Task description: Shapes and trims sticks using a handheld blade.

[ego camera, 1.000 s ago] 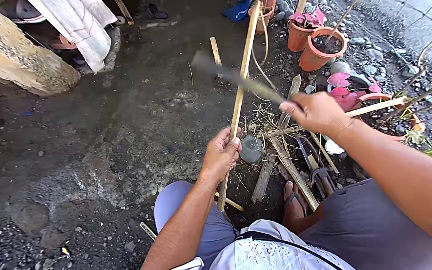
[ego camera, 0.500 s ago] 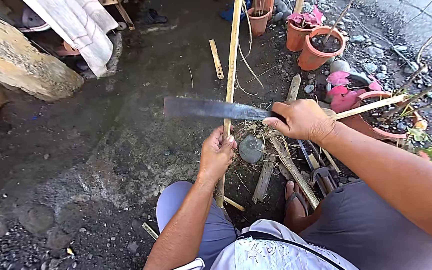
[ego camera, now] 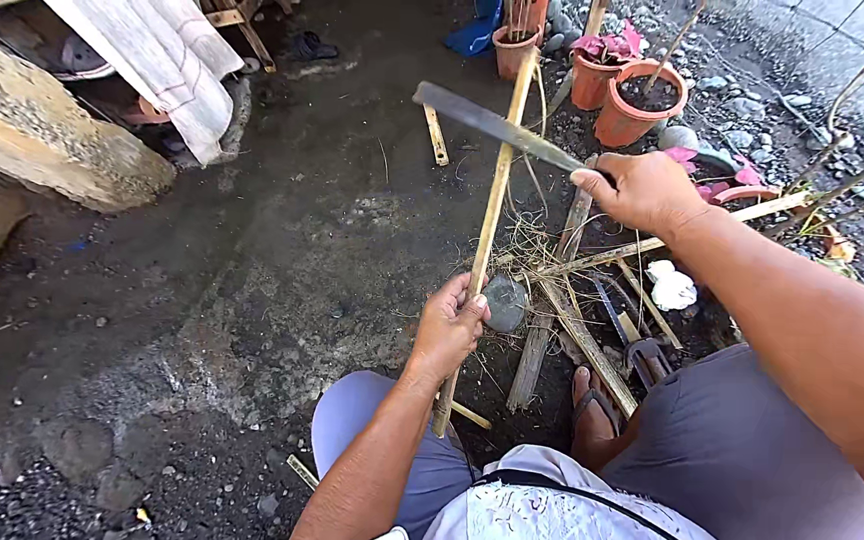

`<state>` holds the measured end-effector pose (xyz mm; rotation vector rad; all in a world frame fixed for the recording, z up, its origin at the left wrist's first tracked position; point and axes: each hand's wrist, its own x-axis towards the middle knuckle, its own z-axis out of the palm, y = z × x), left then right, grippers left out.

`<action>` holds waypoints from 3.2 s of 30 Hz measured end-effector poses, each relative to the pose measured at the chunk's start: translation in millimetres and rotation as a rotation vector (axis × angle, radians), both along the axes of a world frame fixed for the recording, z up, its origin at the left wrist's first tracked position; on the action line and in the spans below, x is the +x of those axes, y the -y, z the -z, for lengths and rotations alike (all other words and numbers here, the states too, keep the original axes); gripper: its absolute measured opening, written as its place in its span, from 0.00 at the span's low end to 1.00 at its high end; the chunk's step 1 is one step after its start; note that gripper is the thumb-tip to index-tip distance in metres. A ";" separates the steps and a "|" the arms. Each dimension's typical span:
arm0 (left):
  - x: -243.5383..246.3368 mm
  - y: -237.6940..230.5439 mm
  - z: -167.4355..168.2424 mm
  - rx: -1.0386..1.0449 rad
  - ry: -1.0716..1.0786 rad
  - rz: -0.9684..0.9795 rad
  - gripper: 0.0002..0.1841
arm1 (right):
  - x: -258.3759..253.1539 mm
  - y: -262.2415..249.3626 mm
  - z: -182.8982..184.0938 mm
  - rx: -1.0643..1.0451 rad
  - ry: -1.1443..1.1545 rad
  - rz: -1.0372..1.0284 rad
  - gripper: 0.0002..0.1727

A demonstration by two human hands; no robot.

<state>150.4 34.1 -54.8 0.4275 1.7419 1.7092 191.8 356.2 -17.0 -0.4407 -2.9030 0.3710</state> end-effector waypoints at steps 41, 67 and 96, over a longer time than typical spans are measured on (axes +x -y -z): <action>-29.3 10.1 10.5 0.454 0.524 0.228 0.24 | 11.6 21.4 11.5 -0.234 -0.027 -0.036 0.40; -9.4 10.0 -6.4 0.201 0.317 0.249 0.33 | 11.7 10.2 17.8 0.042 -0.009 -0.118 0.45; 1.3 9.6 3.1 0.181 0.421 0.437 0.26 | 24.6 -41.1 0.0 -0.497 0.093 0.388 0.43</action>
